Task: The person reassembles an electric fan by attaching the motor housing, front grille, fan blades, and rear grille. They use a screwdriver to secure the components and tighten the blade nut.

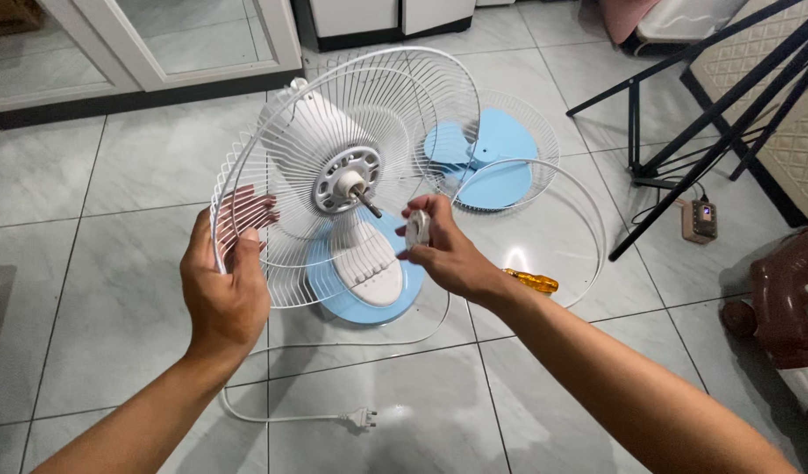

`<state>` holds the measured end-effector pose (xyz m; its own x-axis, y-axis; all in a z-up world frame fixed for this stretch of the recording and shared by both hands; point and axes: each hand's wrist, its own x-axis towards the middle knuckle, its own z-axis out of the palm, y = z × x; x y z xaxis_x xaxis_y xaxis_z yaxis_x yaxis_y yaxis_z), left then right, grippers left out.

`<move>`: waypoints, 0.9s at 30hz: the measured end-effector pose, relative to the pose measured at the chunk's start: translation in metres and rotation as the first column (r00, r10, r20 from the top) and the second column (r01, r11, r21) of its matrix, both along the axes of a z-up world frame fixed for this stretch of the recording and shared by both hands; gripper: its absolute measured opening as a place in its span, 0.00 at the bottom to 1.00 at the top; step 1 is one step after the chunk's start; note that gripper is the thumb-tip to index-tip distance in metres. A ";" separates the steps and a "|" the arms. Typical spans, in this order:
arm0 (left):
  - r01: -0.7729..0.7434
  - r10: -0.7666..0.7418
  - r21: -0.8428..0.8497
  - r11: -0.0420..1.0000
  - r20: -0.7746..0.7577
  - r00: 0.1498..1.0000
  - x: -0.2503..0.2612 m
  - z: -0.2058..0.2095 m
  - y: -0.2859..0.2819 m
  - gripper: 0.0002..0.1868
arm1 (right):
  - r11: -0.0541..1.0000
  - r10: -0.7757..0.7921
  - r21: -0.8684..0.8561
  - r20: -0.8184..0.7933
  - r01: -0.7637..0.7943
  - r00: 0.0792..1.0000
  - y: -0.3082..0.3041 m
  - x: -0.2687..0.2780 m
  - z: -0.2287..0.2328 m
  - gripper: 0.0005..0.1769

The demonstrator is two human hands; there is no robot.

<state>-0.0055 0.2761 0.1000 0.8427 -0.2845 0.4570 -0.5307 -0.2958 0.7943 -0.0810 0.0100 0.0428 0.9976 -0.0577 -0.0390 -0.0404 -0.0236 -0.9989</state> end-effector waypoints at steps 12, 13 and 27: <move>0.019 -0.019 -0.003 1.000 -0.020 1.000 -0.001 0.001 -0.004 0.13 | 0.989 -0.059 0.150 0.372 0.003 0.926 -0.001 -0.019 0.012 0.33; 0.022 -0.022 -0.002 1.000 -0.016 1.000 -0.001 0.001 -0.004 0.12 | 0.987 -0.068 0.160 0.372 0.008 0.926 0.001 -0.019 0.013 0.33; 0.061 -0.060 -0.031 0.998 0.030 0.998 -0.002 0.003 -0.006 0.15 | 0.843 -0.182 -0.343 0.543 0.415 0.819 0.044 0.002 0.034 0.34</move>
<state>-0.0078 0.2698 0.1035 0.8106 -0.3199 0.4906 -0.5698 -0.2372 0.7868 -0.0794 0.0542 0.0769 0.8089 -0.2502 0.5320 0.3522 -0.5184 -0.7792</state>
